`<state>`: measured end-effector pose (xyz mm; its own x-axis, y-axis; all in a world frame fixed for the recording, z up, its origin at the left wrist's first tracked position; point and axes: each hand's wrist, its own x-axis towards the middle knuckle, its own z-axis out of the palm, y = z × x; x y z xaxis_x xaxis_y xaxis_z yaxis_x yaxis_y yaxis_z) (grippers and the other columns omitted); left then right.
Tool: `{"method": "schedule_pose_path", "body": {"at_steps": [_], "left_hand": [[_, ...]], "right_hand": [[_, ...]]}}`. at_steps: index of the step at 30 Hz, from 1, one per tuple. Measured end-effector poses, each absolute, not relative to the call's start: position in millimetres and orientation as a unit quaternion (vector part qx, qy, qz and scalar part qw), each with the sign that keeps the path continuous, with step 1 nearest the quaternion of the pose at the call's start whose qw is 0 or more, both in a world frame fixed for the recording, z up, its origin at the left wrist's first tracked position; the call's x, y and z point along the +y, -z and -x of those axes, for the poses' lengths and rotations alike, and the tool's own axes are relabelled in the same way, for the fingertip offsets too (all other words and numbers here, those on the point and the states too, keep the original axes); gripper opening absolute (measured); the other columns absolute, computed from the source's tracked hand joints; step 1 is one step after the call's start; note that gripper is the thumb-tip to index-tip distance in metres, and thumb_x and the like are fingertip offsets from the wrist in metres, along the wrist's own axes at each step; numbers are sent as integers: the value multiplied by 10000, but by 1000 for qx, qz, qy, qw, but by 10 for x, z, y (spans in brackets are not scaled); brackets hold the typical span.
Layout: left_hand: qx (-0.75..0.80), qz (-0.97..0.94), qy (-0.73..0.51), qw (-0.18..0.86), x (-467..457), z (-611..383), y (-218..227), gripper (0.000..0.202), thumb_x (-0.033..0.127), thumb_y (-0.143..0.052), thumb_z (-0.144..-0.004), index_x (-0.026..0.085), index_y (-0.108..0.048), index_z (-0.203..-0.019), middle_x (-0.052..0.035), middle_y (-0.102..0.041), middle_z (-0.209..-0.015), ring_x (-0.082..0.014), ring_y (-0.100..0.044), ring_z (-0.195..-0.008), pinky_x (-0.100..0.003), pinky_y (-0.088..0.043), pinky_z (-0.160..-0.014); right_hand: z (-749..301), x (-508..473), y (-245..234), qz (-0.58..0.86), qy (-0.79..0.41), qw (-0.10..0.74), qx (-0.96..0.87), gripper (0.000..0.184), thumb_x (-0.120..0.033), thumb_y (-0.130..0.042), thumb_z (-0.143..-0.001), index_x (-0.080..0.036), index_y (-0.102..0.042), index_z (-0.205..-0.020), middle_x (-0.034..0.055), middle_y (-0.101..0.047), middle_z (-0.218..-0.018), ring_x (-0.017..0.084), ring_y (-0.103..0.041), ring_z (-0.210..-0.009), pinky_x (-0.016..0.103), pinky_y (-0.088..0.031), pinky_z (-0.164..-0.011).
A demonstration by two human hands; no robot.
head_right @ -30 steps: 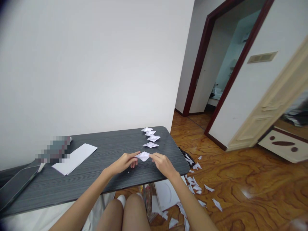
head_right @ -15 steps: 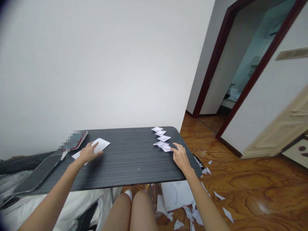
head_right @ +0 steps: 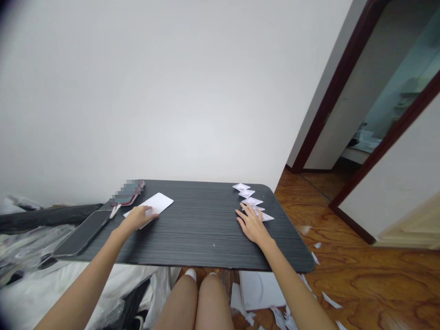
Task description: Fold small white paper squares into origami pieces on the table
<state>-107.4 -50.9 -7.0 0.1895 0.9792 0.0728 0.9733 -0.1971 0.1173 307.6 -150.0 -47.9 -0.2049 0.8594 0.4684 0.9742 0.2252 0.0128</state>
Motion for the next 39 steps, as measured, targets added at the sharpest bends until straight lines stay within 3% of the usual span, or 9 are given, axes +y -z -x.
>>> {"method": "schedule_pose_path", "body": {"at_steps": [4, 6, 11, 22, 24, 27, 30, 33, 39], "left_hand": [[631, -769, -94, -44, -535, 860, 91, 513, 471, -440, -715, 152, -491, -1114, -151, -408, -1251, -299, -347, -1152, -465, -277, -896], [627, -771, -97, -49, -510, 725, 91, 529, 471, -435, -722, 137, -466, -1131, -160, -389, -1260, -291, -334, -1160, -444, -282, -899], [667, -740, -82, -13, -380, 551, 47, 423, 456, -434, -718, 108, -596, -893, -178, -593, -950, -288, -545, -899, -342, -404, -731], [678, -712, -179, 38, -352, 589, -125, 302, 294, -410, -719, 122, -657, -704, -149, -646, -747, -265, -586, -756, -301, -402, -626], [668, -713, -207, 51, -383, 507, -288, 285, 294, -415, -711, 135, -652, -697, -112, -645, -703, -236, -582, -727, -276, -395, -609], [542, -704, -385, 250, -441, 294, -565, 267, 344, -486, -667, 115, -618, -633, -45, -596, -571, -164, -545, -582, -233, -375, -531], [424, -631, -491, 425, -448, 36, -697, 272, 371, -511, -658, 109, -582, -669, -1, -557, -553, -104, -498, -507, -199, -365, -492], [443, -578, -541, 421, -366, -186, -623, 226, 326, -525, -647, 105, -567, -633, 6, -546, -541, -89, -475, -481, -185, -344, -457], [436, -613, -547, 367, -153, -433, -378, 272, 351, -505, -692, 101, -601, -732, -57, -634, -709, -149, -563, -651, -207, -408, -542]], "right_hand": [[-3135, -1520, 493, 596, 177, 210, -754, 324, -268, -315, -840, -241, -542, -1069, 92, -402, -1270, 248, -300, -1199, 493, -203, -906], [-3095, -1541, 457, 585, 191, 225, -755, 315, -243, -319, -838, -237, -555, -1046, 89, -405, -1269, 238, -314, -1194, 484, -187, -914], [-2986, -1551, 395, 564, 194, 242, -765, 308, -192, -329, -827, -236, -560, -1026, 83, -440, -1241, 222, -362, -1166, 456, -179, -916], [-2712, -1447, 301, 531, 134, 292, -784, 308, -182, -328, -829, -231, -561, -1024, 86, -479, -1200, 226, -384, -1148, 441, -209, -896], [-2611, -1373, 292, 525, 80, 318, -786, 300, -215, -326, -840, -232, -562, -1023, 86, -484, -1194, 227, -380, -1151, 448, -218, -902], [-2411, -1237, 241, 509, -80, 372, -772, 328, -347, -346, -842, -223, -515, -1094, 97, -473, -1205, 222, -381, -1151, 445, -241, -925], [-2186, -1119, 104, 447, -310, 431, -720, 565, -528, -297, -805, -192, -323, -1258, 136, -466, -1211, 203, -445, -1098, 393, -344, -887], [-2015, -1031, -76, 361, -451, 465, -671, 701, -642, -276, -726, -184, -333, -1254, 132, -548, -1113, 202, -523, -1003, 358, -408, -829], [-1968, -796, -85, 423, -474, 555, -538, 449, -493, -565, -658, -110, -631, -882, 94, -669, -781, 226, -615, -717, 361, -474, -676]]}}
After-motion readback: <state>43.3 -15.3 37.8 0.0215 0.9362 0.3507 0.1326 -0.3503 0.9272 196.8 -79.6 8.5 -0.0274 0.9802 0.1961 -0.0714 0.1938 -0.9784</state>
